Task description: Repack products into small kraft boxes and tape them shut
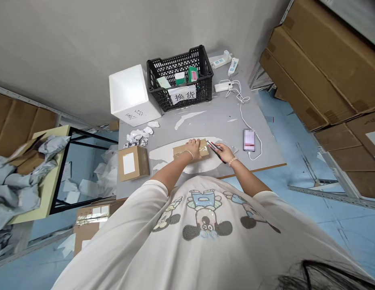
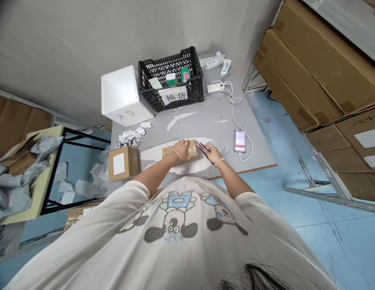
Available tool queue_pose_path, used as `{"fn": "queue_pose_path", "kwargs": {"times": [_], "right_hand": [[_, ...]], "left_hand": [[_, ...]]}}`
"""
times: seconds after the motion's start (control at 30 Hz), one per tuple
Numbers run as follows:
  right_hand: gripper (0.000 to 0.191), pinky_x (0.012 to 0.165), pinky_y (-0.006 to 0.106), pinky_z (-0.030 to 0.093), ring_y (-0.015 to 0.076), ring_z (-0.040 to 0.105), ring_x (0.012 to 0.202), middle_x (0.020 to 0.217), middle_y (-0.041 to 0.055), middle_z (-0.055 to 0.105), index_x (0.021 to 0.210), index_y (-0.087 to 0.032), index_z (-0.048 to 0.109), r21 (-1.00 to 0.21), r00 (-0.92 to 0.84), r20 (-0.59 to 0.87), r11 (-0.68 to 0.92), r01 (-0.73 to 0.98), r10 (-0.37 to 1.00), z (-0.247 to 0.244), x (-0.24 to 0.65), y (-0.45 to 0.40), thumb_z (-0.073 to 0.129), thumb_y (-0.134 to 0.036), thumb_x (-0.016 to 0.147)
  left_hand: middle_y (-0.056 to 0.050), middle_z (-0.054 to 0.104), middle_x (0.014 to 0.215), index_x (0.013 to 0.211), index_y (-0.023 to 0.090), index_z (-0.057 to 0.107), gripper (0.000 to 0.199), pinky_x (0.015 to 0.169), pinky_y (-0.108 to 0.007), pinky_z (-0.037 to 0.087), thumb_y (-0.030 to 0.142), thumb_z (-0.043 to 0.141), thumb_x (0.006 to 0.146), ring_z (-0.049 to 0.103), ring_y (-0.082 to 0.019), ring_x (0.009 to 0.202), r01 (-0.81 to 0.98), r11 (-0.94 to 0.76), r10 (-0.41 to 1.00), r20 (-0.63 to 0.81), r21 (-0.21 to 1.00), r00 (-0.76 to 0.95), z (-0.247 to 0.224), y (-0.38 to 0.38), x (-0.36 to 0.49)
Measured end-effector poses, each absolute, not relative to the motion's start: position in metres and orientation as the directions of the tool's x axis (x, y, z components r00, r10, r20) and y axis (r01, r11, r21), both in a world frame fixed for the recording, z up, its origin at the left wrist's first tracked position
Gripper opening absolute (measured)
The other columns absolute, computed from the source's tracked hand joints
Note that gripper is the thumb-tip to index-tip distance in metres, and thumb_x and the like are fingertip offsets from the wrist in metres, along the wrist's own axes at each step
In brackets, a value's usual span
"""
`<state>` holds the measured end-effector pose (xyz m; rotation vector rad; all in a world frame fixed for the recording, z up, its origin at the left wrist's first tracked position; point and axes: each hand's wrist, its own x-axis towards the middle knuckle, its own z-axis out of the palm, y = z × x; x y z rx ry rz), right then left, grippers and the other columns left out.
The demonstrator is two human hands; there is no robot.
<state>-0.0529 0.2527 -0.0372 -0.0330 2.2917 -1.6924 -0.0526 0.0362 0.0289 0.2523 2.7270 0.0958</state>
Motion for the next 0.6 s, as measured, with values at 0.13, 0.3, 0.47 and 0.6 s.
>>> {"fn": "queue_pose_path", "kwargs": {"times": [0.13,0.3,0.47,0.6], "right_hand": [[0.036,0.073,0.03,0.049,0.018,0.06,0.078,0.092,0.0037,0.069,0.109,-0.021,0.066,-0.935,-0.95,-0.239,0.31,0.17,-0.201,-0.033,-0.051,0.253,0.062,-0.041,0.08],[0.041,0.063,0.027,0.046,0.015,0.055,0.063,0.076,0.0016,0.066,0.11,-0.018,0.066,-0.926,-0.911,-0.305,0.308,0.217,-0.276,-0.023,-0.045,0.257,0.064,-0.043,0.077],[0.04,0.069,0.03,0.047,0.0168,0.058,0.068,0.079,0.0024,0.068,0.112,-0.018,0.066,-0.928,-0.888,-0.274,0.342,0.144,-0.369,-0.016,-0.035,0.269,0.062,-0.042,0.081],[0.033,0.081,0.034,0.048,0.0205,0.063,0.084,0.094,0.0044,0.071,0.115,-0.022,0.066,-0.868,-0.921,-0.235,0.494,0.055,-0.311,-0.018,-0.031,0.287,0.059,-0.033,0.085]], "left_hand": [[-0.016,0.046,0.132,0.141,0.019,0.031,0.102,0.101,-0.043,0.036,0.056,0.076,0.057,0.043,-0.034,0.123,0.161,0.98,0.193,-0.378,0.114,-0.906,0.028,0.035,-0.054],[-0.017,0.045,0.134,0.141,0.019,0.03,0.104,0.102,-0.043,0.036,0.057,0.076,0.056,0.042,-0.034,0.125,0.16,0.98,0.193,-0.4,0.116,-0.896,0.029,0.035,-0.055],[-0.018,0.041,0.143,0.148,0.018,0.021,0.111,0.11,-0.046,0.027,0.059,0.075,0.06,0.037,-0.035,0.132,0.15,0.981,0.185,-0.385,0.119,-0.904,0.026,0.036,-0.047],[-0.02,0.025,0.157,0.154,0.016,0.009,0.115,0.118,-0.049,0.011,0.069,0.065,0.07,0.02,-0.036,0.145,0.205,0.966,0.246,-0.304,0.16,-0.92,0.026,0.028,-0.031]]}}
